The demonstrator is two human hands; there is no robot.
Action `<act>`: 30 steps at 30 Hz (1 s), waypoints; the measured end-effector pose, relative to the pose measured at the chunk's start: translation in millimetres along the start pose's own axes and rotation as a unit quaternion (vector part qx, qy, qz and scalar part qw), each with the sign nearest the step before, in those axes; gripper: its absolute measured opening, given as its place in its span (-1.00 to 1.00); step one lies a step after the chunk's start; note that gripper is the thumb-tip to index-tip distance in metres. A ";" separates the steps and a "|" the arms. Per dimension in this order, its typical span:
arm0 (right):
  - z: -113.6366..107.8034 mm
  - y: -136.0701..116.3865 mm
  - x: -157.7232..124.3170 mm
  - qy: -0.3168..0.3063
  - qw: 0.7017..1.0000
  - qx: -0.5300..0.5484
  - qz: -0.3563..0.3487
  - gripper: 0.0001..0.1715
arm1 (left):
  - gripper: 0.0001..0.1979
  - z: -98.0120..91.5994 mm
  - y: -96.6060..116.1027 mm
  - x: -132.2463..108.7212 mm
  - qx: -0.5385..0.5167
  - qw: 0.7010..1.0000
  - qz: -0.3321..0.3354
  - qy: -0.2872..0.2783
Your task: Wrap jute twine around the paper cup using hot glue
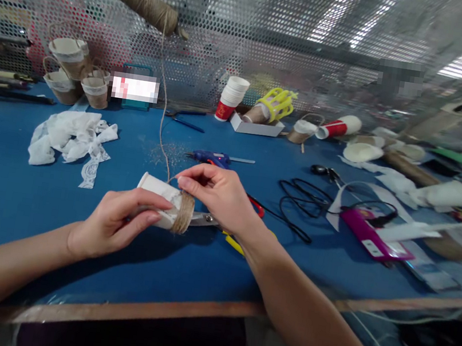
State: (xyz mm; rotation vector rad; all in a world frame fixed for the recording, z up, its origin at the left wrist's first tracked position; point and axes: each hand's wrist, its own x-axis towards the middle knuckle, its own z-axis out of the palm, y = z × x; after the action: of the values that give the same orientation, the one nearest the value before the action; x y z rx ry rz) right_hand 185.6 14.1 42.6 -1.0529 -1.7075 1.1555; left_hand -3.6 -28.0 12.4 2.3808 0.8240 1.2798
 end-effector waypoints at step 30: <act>-1.9 1.6 -6.1 -0.061 0.995 0.044 0.063 -0.63 | -0.85 -1.8 -14.0 4.3 0.148 0.983 0.094 0.049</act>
State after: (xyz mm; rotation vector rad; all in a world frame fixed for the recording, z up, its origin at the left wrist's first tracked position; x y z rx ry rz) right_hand 189.7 9.3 40.5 -1.0657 -1.6859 1.3879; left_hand -8.0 -14.4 8.9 2.7011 0.8897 1.4457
